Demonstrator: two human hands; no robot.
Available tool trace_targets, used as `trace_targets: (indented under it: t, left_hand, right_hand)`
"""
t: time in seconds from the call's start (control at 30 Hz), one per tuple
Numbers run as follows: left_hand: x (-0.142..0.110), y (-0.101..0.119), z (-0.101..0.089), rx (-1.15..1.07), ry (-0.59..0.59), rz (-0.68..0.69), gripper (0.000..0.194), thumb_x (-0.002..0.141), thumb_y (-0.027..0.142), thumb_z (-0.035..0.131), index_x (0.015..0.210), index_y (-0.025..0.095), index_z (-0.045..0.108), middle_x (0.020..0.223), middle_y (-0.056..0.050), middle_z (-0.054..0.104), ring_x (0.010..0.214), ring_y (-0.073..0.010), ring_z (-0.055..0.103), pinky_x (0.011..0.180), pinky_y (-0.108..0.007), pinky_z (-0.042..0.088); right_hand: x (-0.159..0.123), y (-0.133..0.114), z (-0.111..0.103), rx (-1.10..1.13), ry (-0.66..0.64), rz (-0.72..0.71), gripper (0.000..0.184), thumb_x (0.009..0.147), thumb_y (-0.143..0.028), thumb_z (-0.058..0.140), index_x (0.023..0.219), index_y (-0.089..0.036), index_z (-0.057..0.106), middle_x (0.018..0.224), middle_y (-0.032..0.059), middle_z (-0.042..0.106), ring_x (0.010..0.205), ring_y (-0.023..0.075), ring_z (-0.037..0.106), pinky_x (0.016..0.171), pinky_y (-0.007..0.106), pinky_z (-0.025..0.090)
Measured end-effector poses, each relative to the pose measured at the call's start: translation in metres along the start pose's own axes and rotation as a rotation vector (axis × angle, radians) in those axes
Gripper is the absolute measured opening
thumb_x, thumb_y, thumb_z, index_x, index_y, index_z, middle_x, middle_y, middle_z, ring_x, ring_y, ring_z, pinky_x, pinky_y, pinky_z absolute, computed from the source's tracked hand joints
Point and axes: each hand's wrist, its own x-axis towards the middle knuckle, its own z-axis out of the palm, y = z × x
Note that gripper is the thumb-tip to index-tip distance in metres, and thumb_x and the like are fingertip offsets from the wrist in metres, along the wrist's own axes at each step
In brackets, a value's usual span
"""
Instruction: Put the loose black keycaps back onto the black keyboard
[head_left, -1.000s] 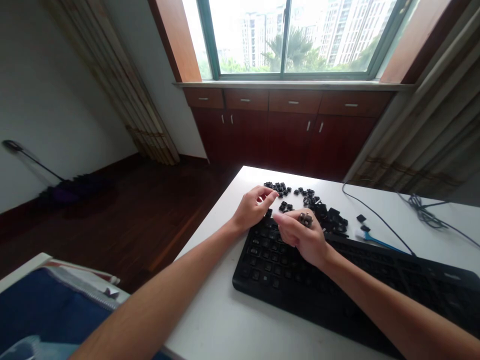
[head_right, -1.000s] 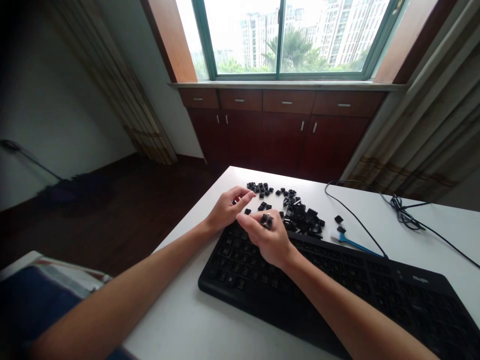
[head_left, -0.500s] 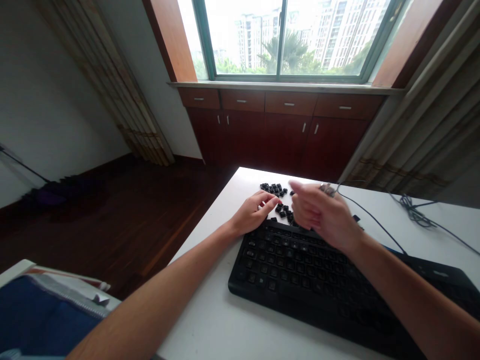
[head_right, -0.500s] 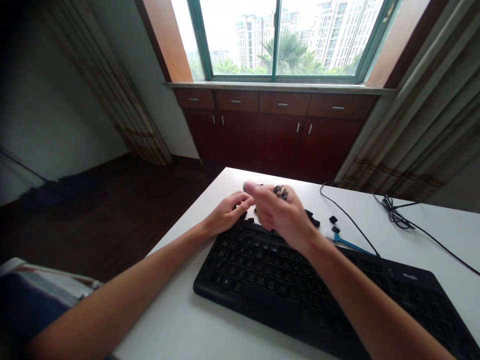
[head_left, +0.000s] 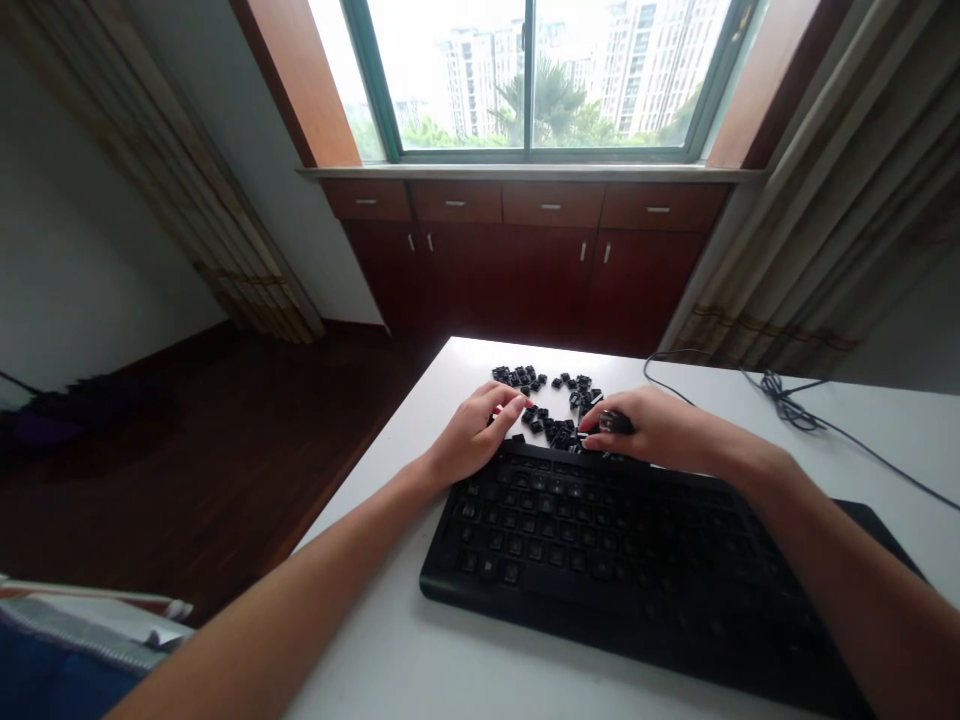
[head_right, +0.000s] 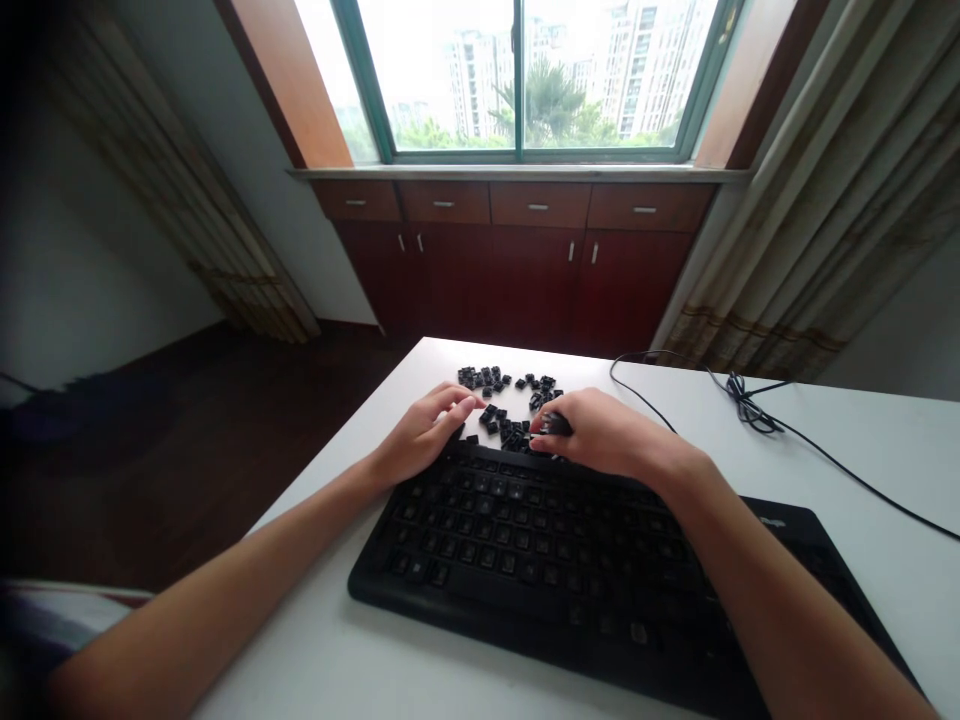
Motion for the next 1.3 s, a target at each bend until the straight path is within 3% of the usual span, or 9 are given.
trace_targets:
  t: [0.2,0.43,0.53,0.67,0.87,1.03,1.3]
  left_hand:
    - [-0.001,0.001,0.000,0.036,-0.020,0.007,0.029,0.101,0.042,0.050,0.100,0.020,0.070,0.107,-0.006,0.064,0.100,-0.0200,0.062,0.088,-0.032,0.049]
    - [-0.002,0.002,-0.001,0.102,-0.016,0.022,0.026,0.100,0.040,0.051,0.103,0.021,0.068,0.106,-0.007,0.065,0.097,-0.0202,0.063,0.086,-0.034,0.050]
    - [-0.004,0.008,-0.002,0.175,0.013,0.119,0.021,0.098,0.036,0.054,0.106,0.022,0.067,0.107,-0.007,0.066,0.102,-0.0222,0.062,0.093,-0.038,0.049]
    - [-0.008,0.018,-0.002,0.236,-0.060,0.243,0.016,0.096,0.031,0.058,0.107,0.023,0.066,0.107,-0.006,0.068,0.104,-0.0223,0.061,0.099,-0.040,0.046]
    - [-0.009,0.019,0.001,0.212,-0.054,0.168,0.016,0.097,0.030,0.056,0.108,0.023,0.066,0.108,-0.006,0.066,0.104,-0.0219,0.061,0.095,-0.038,0.048]
    - [-0.009,0.017,0.001,0.223,-0.074,0.174,0.015,0.097,0.029,0.055,0.106,0.024,0.067,0.107,-0.006,0.066,0.104,-0.0224,0.061,0.096,-0.039,0.048]
    - [-0.009,0.018,0.000,0.237,-0.094,0.208,0.013,0.098,0.028,0.056,0.104,0.022,0.067,0.107,-0.006,0.065,0.103,-0.0207,0.060,0.095,-0.037,0.048]
  right_hand:
    - [0.001,-0.001,0.005,-0.079,-0.007,-0.097,0.019,0.084,-0.029,0.067,0.100,-0.028,0.078,0.094,0.0038,0.079,0.084,0.0225,0.071,0.078,0.030,0.050]
    - [0.002,-0.006,0.007,-0.143,0.051,-0.157,0.019,0.085,-0.025,0.066,0.099,-0.026,0.078,0.097,0.0060,0.078,0.089,0.0238,0.071,0.081,0.031,0.050]
    - [0.002,-0.012,0.006,-0.126,0.111,-0.185,0.019,0.088,-0.026,0.063,0.100,-0.026,0.077,0.102,0.0048,0.077,0.091,0.0227,0.070,0.081,0.030,0.050]
    - [0.000,-0.017,0.006,-0.156,0.098,-0.178,0.021,0.086,-0.020,0.062,0.100,-0.027,0.076,0.095,0.0033,0.078,0.089,0.0225,0.070,0.079,0.029,0.049]
    - [0.002,-0.007,0.007,-0.228,0.127,-0.099,0.024,0.087,-0.028,0.063,0.108,-0.027,0.075,0.104,0.0062,0.076,0.093,0.0249,0.069,0.080,0.032,0.049]
    - [0.003,-0.003,0.011,-0.234,0.055,-0.131,0.028,0.086,-0.030,0.067,0.112,-0.028,0.075,0.111,0.0058,0.074,0.097,0.0256,0.069,0.081,0.032,0.049]
    - [0.005,-0.006,0.013,-0.251,0.094,-0.163,0.024,0.087,-0.031,0.066,0.109,-0.027,0.076,0.106,0.0061,0.073,0.088,0.0232,0.068,0.073,0.031,0.046]
